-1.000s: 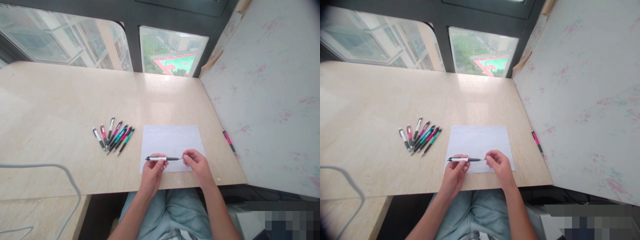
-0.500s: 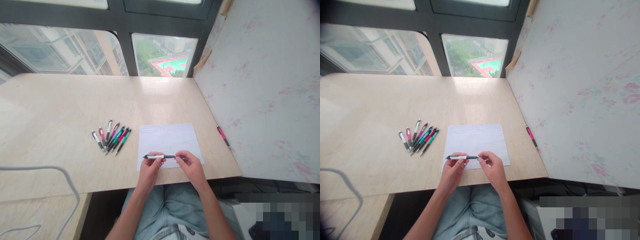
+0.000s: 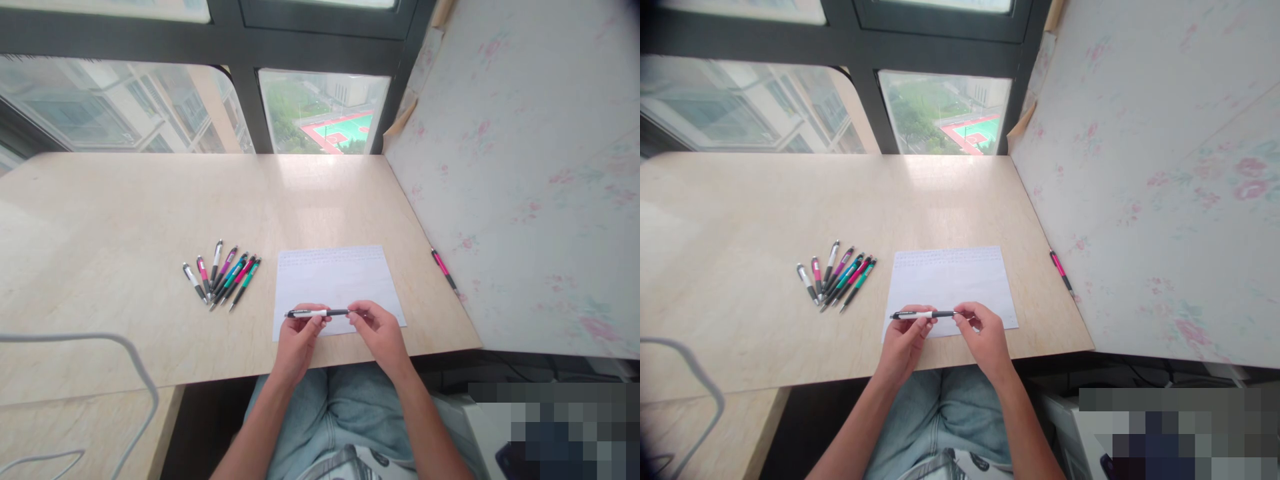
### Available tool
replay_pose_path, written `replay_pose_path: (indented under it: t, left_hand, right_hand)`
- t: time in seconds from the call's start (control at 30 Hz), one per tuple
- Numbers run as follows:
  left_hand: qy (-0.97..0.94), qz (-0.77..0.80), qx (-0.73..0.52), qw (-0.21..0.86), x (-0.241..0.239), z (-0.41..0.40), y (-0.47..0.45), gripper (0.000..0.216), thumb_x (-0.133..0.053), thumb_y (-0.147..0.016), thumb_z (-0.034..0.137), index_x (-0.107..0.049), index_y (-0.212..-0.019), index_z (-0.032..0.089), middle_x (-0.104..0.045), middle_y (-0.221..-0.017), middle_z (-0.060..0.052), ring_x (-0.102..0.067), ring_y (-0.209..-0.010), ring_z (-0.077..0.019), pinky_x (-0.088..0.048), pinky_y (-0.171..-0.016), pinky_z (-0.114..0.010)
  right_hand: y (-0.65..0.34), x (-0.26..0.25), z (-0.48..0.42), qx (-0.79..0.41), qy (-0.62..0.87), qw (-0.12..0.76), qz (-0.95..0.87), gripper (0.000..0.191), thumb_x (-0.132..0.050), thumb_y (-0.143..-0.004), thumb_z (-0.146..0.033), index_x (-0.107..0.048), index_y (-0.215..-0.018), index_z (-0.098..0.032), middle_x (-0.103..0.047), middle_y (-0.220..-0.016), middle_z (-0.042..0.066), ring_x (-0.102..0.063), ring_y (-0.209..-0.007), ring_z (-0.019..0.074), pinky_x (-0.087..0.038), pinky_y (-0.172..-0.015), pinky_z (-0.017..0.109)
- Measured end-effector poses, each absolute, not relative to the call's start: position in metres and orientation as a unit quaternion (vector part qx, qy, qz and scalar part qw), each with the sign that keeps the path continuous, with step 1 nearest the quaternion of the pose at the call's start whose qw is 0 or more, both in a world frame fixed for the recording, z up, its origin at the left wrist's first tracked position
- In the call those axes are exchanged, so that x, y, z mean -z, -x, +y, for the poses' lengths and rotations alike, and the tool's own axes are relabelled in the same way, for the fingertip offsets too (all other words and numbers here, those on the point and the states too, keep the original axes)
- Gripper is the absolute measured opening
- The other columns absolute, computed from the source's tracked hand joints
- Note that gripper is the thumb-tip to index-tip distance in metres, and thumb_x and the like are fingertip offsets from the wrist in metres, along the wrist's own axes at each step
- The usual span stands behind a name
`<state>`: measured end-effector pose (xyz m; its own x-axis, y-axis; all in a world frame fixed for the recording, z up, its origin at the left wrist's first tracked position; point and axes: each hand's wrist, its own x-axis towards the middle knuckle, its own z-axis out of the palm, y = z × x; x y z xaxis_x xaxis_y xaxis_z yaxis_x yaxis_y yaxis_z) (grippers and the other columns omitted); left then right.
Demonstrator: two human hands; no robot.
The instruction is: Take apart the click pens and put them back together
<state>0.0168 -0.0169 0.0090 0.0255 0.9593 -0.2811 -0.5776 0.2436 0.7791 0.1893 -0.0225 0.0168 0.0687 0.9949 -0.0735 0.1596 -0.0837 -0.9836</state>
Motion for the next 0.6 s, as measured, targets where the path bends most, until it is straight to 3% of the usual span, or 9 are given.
replay_pose_path:
  t: [0.6]
  left_hand:
    - [-0.23,0.382,-0.575,0.686,-0.0074,-0.016,-0.0159,0.016,-0.078,-0.076,0.021,-0.07,-0.09,0.017,-0.071,-0.092,-0.005,-0.063,-0.074,-0.0116,-0.048,-0.07,-0.023]
  right_hand:
    - [-0.1925,-0.0242,-0.0211,-0.45,0.567,0.426,-0.543,0.02,-0.063,-0.087,-0.036,-0.07,-0.094,-0.019,-0.072,-0.093,0.007,-0.067,-0.084,0.0211,-0.055,-0.073,0.032]
